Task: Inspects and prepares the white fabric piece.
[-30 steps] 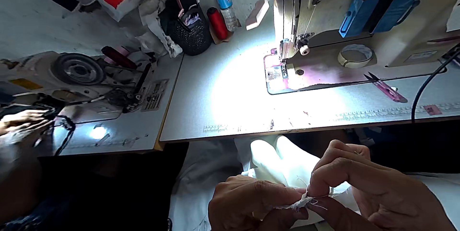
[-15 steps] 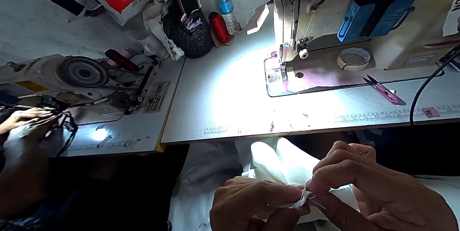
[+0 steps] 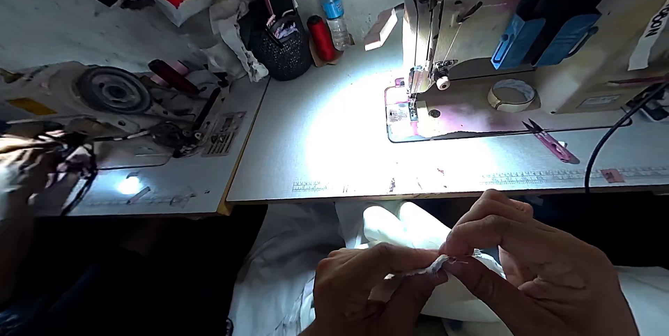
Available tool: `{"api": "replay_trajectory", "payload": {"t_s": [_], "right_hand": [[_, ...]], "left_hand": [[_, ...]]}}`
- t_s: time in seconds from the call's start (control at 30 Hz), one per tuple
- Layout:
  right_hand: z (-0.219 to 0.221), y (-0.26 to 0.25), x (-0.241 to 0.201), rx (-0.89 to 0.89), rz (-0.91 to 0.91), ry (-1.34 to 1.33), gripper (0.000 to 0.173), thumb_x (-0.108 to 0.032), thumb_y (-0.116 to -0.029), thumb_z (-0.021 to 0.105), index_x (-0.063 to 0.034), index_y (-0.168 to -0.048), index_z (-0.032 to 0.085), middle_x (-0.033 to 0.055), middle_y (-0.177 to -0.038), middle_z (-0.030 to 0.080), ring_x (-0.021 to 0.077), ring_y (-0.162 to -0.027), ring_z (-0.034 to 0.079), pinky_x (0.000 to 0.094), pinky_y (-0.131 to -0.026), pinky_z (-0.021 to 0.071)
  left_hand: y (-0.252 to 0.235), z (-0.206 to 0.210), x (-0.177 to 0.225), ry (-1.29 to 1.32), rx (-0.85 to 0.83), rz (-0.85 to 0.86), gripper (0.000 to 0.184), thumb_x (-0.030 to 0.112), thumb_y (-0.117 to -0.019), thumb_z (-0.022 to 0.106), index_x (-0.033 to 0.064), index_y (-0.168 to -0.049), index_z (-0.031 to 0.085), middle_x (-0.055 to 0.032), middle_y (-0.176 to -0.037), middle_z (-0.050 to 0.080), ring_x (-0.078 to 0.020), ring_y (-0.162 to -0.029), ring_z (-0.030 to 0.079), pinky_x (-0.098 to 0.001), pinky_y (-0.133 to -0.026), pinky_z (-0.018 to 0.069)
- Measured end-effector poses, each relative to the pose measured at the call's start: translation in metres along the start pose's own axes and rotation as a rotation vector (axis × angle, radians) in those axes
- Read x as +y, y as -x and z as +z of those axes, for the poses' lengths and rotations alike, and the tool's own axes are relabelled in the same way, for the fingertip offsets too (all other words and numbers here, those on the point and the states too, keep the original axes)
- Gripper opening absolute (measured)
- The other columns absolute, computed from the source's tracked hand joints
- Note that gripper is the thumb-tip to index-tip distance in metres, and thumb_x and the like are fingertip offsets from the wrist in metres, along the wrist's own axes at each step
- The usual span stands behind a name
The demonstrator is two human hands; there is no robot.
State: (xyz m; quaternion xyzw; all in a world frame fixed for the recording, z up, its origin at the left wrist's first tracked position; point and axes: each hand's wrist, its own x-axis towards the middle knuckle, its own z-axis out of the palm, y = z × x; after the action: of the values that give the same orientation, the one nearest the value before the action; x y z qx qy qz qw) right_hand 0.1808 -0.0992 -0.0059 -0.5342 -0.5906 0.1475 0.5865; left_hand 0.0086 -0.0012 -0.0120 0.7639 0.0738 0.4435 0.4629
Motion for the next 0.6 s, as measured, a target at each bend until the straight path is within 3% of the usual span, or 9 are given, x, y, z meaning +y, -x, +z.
{"api": "replay_trajectory", "payload": {"t_s": [0.13,0.2,0.23,0.3,0.37,0.5,0.6], "right_hand": [[-0.007,-0.004,0.001,0.027,-0.033,0.002,0.009,-0.027,-0.1006,0.065,-0.0198,-0.101,0.071,-0.0104,-0.105,0.064,-0.0026,-0.107,0.055,0.024,-0.101,0.0399],[-0.013,-0.005,0.002,0.017,-0.038,-0.009,0.011,-0.028,-0.1018,0.064,-0.02,-0.103,0.071,-0.01,-0.112,0.068,-0.0005,-0.113,0.058,0.0268,-0.104,0.0416],[-0.015,-0.006,0.003,0.019,-0.043,-0.019,0.011,-0.028,-0.1028,0.062,-0.02,-0.104,0.07,-0.0099,-0.11,0.071,0.0003,-0.111,0.061,0.0302,-0.103,0.0412],[-0.019,-0.008,0.006,0.044,-0.052,-0.067,0.011,-0.026,-0.1033,0.061,-0.0189,-0.107,0.069,-0.0089,-0.104,0.073,0.002,-0.106,0.065,0.0277,-0.098,0.0452],[-0.025,-0.011,0.006,0.062,-0.073,-0.135,0.01,-0.023,-0.1026,0.062,-0.0171,-0.108,0.069,-0.0077,-0.101,0.071,0.0037,-0.101,0.067,0.0206,-0.09,0.0551],[-0.042,-0.018,0.002,0.048,-0.123,-0.183,0.01,-0.022,-0.1022,0.063,-0.019,-0.109,0.069,-0.0094,-0.1,0.07,0.003,-0.099,0.067,0.0208,-0.092,0.0553],[-0.057,-0.024,-0.003,0.04,-0.16,-0.166,0.01,-0.026,-0.1023,0.063,-0.0206,-0.109,0.069,-0.0095,-0.096,0.07,0.0054,-0.097,0.068,0.0266,-0.097,0.0555]], "left_hand": [[-0.006,0.002,0.004,-0.032,0.004,-0.055,0.013,0.009,-0.0956,0.072,-0.0013,-0.103,0.069,-0.0016,-0.091,0.076,-0.0005,-0.085,0.071,-0.0157,-0.077,0.0597],[-0.006,0.006,0.008,-0.049,0.021,-0.072,0.02,0.009,-0.0949,0.072,-0.0029,-0.11,0.067,-0.0022,-0.093,0.076,-0.0008,-0.086,0.072,-0.0157,-0.078,0.0601],[-0.006,0.008,0.012,-0.075,0.034,-0.086,0.025,0.01,-0.0944,0.073,-0.0027,-0.114,0.064,-0.0016,-0.094,0.077,-0.0004,-0.086,0.072,-0.0152,-0.077,0.0602],[-0.004,0.012,0.021,-0.143,0.047,-0.128,0.029,0.011,-0.0931,0.075,-0.0017,-0.116,0.062,-0.0011,-0.091,0.077,0.0005,-0.081,0.071,-0.0143,-0.073,0.0595],[0.0,0.016,0.031,-0.219,0.026,-0.152,0.022,0.013,-0.0922,0.076,-0.0012,-0.107,0.067,-0.0045,-0.083,0.075,-0.001,-0.075,0.069,-0.015,-0.067,0.0565],[0.009,0.022,0.042,-0.322,-0.057,-0.054,0.019,0.019,-0.0966,0.07,0.0015,-0.089,0.07,-0.0103,-0.072,0.07,-0.0113,-0.067,0.066,-0.0224,-0.059,0.0483],[0.007,0.015,0.048,-0.349,-0.102,-0.054,0.021,0.02,-0.1002,0.063,0.0011,-0.093,0.069,-0.0109,-0.073,0.07,-0.0134,-0.066,0.065,-0.0249,-0.059,0.048]]}}
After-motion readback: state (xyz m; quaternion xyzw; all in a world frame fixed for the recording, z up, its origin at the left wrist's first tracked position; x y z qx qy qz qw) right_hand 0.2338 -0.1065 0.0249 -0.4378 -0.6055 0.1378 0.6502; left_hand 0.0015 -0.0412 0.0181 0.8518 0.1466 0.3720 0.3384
